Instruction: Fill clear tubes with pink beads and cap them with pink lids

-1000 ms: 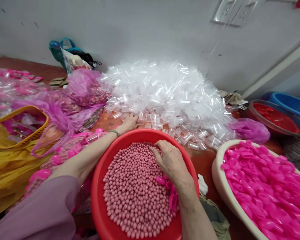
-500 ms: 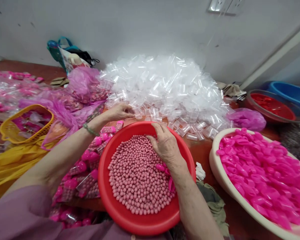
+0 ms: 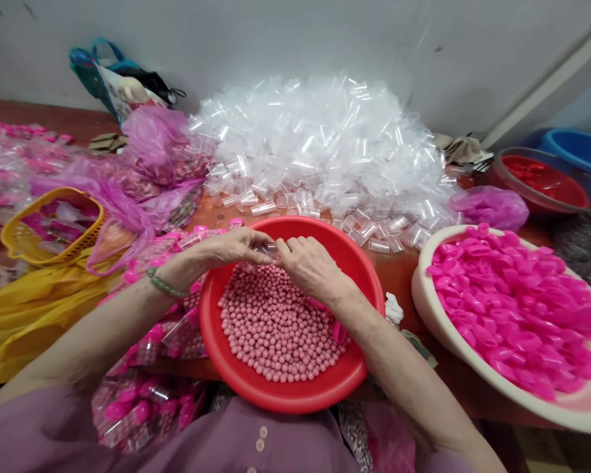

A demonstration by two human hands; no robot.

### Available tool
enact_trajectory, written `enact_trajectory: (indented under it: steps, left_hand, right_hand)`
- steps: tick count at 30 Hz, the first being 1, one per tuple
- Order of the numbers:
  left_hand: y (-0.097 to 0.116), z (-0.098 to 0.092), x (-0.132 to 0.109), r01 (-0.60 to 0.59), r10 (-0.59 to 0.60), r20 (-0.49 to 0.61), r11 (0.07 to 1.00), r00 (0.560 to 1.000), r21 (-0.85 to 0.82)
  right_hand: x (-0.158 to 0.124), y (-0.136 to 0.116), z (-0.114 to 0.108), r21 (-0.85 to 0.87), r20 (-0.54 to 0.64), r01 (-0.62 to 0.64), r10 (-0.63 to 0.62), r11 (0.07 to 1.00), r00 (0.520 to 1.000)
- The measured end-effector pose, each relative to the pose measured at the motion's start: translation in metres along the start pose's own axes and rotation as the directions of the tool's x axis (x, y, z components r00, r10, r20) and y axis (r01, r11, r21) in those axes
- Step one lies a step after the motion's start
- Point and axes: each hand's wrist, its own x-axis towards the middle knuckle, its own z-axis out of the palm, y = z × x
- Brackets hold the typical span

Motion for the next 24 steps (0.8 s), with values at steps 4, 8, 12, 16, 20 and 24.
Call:
enact_trajectory:
  steps: [4,8,12,16,20,24]
  left_hand:
    - [-0.01,0.002,-0.01,0.021,-0.023,-0.044,0.999,0.999,-0.037]
    - [-0.025,0.009,-0.011,0.007,-0.006,-0.013,0.995,1.0,0.104]
    - [-0.039,0.021,-0.005,-0.073,0.193,-0.119,0.762,0.974,0.643]
    - [-0.035,0.031,-0.012,-0.048,0.261,-0.094,0.492,0.961,0.869]
    - [-0.032,0.036,-0.027,-0.055,0.244,-0.053,0.416,0.968,0.908]
    - [-0.046,0.038,-0.033,-0.132,0.24,0.029,0.423,0.97,0.896]
  right_hand:
    - [0.0,0.009,0.015,0.224,0.092,-0.123,0.105,0.967,0.99]
    - [0.002,0.016,0.021,0.344,0.076,-0.079,0.056,0.935,0.996]
    - [0.005,0.023,0.025,0.304,0.073,-0.013,-0.01,0.953,0.997]
    - [0.003,0.029,0.027,0.448,0.036,0.019,-0.039,0.894,0.999]
    - [0.002,0.032,0.028,0.368,0.067,-0.003,-0.023,0.93,0.997]
    - [0.003,0.032,0.032,0.011,0.189,-0.024,0.022,1.0,0.982]
